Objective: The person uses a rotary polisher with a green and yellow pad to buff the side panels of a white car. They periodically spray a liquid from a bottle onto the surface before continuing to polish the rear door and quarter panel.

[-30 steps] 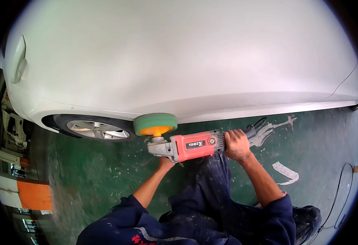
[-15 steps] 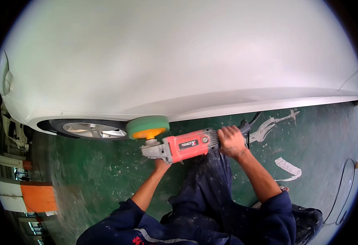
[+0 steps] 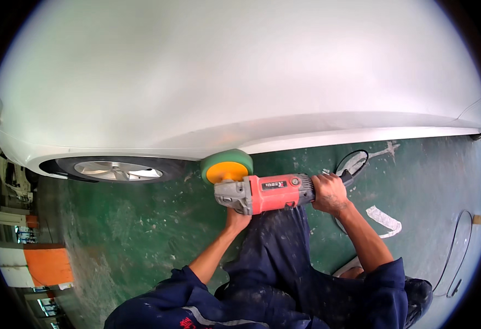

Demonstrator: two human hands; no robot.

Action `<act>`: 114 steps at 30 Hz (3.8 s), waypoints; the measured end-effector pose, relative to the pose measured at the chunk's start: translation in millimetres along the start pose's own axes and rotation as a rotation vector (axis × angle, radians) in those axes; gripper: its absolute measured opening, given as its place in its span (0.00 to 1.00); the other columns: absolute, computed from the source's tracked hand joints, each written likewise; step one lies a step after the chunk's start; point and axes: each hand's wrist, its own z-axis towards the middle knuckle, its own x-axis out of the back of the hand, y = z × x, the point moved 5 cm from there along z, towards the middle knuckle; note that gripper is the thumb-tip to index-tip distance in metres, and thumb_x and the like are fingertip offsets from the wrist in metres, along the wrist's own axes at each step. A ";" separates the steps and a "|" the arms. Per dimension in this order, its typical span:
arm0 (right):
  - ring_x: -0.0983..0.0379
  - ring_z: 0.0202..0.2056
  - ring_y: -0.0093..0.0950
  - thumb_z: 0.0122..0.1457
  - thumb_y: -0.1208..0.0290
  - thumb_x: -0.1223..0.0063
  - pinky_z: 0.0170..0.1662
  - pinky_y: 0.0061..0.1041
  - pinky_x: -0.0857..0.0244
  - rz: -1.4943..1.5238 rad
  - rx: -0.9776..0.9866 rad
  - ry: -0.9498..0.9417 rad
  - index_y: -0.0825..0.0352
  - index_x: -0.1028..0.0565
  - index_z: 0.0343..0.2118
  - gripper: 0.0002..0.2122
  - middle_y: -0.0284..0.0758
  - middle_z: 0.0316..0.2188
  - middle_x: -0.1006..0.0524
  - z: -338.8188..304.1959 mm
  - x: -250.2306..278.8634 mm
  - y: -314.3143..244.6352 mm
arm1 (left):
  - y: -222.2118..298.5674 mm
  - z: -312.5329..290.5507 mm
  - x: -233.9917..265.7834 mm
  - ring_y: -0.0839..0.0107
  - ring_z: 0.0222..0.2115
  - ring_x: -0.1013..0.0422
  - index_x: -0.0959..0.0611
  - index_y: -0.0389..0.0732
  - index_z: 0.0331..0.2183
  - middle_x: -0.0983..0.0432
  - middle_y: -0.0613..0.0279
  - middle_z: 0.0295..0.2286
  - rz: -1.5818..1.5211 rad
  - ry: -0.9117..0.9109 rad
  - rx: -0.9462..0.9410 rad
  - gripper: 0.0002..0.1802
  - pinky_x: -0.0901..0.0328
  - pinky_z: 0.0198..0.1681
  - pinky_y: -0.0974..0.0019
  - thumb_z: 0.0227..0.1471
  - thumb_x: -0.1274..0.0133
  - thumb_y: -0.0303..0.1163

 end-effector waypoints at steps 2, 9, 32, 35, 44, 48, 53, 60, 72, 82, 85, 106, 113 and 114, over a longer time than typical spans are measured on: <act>0.25 0.30 0.44 0.31 0.73 0.38 0.37 0.41 0.31 -0.004 -0.022 0.005 0.65 0.29 0.27 0.16 0.40 0.24 0.25 -3.6 -3.2 0.9 | -8.6 -2.1 2.1 0.59 0.53 0.31 0.25 0.36 0.52 0.27 0.52 0.50 -0.073 -0.033 0.120 0.21 0.38 0.58 0.55 0.58 0.44 0.32; 0.24 0.31 0.49 0.35 0.73 0.39 0.37 0.46 0.29 0.042 -0.265 -0.099 0.66 0.27 0.27 0.12 0.44 0.26 0.22 -38.0 40.3 20.0 | 51.1 9.7 -24.6 0.56 0.51 0.27 0.21 0.38 0.50 0.22 0.51 0.48 -0.055 -0.104 -0.039 0.21 0.35 0.55 0.55 0.54 0.40 0.32; 0.22 0.35 0.52 0.40 0.72 0.41 0.42 0.46 0.28 0.088 -0.524 -0.343 0.67 0.23 0.30 0.12 0.50 0.27 0.20 -51.6 69.2 -18.7 | 88.4 -0.1 16.3 0.66 0.22 0.22 0.15 0.32 0.29 0.19 0.56 0.20 -0.141 -0.106 0.097 0.05 0.31 0.26 0.61 0.46 0.40 0.23; 0.22 0.36 0.51 0.39 0.75 0.40 0.42 0.44 0.28 0.127 -0.586 -0.253 0.67 0.21 0.32 0.13 0.51 0.28 0.20 -75.7 94.3 -6.0 | 116.3 14.0 -11.9 0.54 0.35 0.19 0.15 0.32 0.34 0.17 0.46 0.30 -0.108 -0.268 0.109 0.11 0.29 0.39 0.58 0.44 0.39 0.26; 0.23 0.34 0.53 0.38 0.74 0.40 0.41 0.45 0.29 0.088 -0.543 -0.276 0.68 0.22 0.31 0.13 0.50 0.26 0.20 -59.2 72.4 -4.6 | 93.5 9.7 -0.3 0.52 0.33 0.21 0.15 0.32 0.32 0.18 0.44 0.28 -0.121 -0.146 0.071 0.12 0.28 0.36 0.55 0.45 0.38 0.30; 0.23 0.32 0.51 0.37 0.73 0.42 0.37 0.45 0.28 0.066 -0.323 -0.222 0.66 0.27 0.27 0.11 0.46 0.24 0.22 -11.1 33.1 -39.6 | 51.7 -12.7 51.8 0.70 0.34 0.20 0.14 0.32 0.35 0.15 0.55 0.29 -0.149 0.017 0.095 0.11 0.28 0.39 0.62 0.46 0.37 0.25; 0.28 0.25 0.48 0.32 0.75 0.40 0.30 0.43 0.34 0.041 -0.001 0.116 0.66 0.31 0.23 0.12 0.42 0.21 0.27 28.9 12.9 -96.8 | 28.8 -21.0 105.7 0.70 0.49 0.27 0.23 0.35 0.50 0.23 0.58 0.47 -0.313 0.271 -0.004 0.25 0.34 0.53 0.63 0.49 0.36 0.26; 0.31 0.24 0.44 0.31 0.78 0.40 0.29 0.39 0.37 -0.054 0.152 0.286 0.67 0.32 0.24 0.14 0.39 0.21 0.29 59.9 55.6 -136.5 | 14.0 -7.1 116.2 0.70 0.50 0.31 0.28 0.44 0.52 0.27 0.65 0.46 -0.804 0.191 0.046 0.24 0.34 0.54 0.60 0.56 0.39 0.35; 0.28 0.26 0.45 0.31 0.76 0.39 0.32 0.40 0.34 -0.214 0.048 0.090 0.66 0.31 0.24 0.14 0.40 0.22 0.26 37.1 38.8 -75.9 | 22.6 18.8 51.5 0.73 0.43 0.32 0.27 0.45 0.43 0.30 0.67 0.40 -0.313 0.145 -0.120 0.11 0.35 0.51 0.63 0.60 0.44 0.32; 0.29 0.25 0.45 0.31 0.76 0.39 0.30 0.39 0.35 -0.153 0.082 0.208 0.65 0.33 0.22 0.14 0.40 0.22 0.28 35.4 69.3 -86.2 | 38.9 18.9 46.3 0.74 0.43 0.28 0.26 0.46 0.43 0.27 0.68 0.39 -1.470 0.045 0.176 0.08 0.31 0.49 0.63 0.62 0.47 0.33; 0.27 0.28 0.47 0.34 0.74 0.39 0.32 0.42 0.33 -0.138 0.027 0.067 0.66 0.31 0.24 0.13 0.43 0.24 0.26 27.5 59.4 -66.0 | 40.4 -0.3 40.3 0.70 0.41 0.25 0.21 0.41 0.40 0.23 0.61 0.38 -0.944 0.117 0.096 0.11 0.31 0.46 0.61 0.55 0.41 0.32; 0.21 0.34 0.50 0.42 0.62 0.34 0.38 0.43 0.26 0.316 -0.132 -0.346 0.67 0.21 0.30 0.15 0.49 0.28 0.19 -146.2 62.6 -147.8 | 156.4 -212.3 108.8 0.77 0.12 0.32 0.16 0.37 0.31 0.27 0.67 0.13 -0.190 -0.125 0.472 0.15 0.39 0.17 0.70 0.54 0.36 0.40; 0.21 0.26 0.46 0.37 0.65 0.31 0.32 0.38 0.25 0.667 0.147 -0.114 0.69 0.22 0.30 0.17 0.43 0.24 0.21 -201.6 95.1 -185.9 | 314.6 -288.9 145.3 0.78 0.22 0.27 0.13 0.40 0.31 0.21 0.66 0.21 -0.260 -0.321 0.742 0.13 0.34 0.30 0.71 0.51 0.33 0.40; 0.21 0.25 0.45 0.37 0.65 0.31 0.31 0.38 0.26 0.707 0.133 -0.151 0.69 0.21 0.31 0.18 0.42 0.23 0.21 -208.7 103.2 -194.2 | 287.5 -316.0 132.2 0.78 0.22 0.27 0.14 0.40 0.30 0.21 0.66 0.21 -0.360 -0.371 0.765 0.14 0.34 0.28 0.72 0.52 0.33 0.41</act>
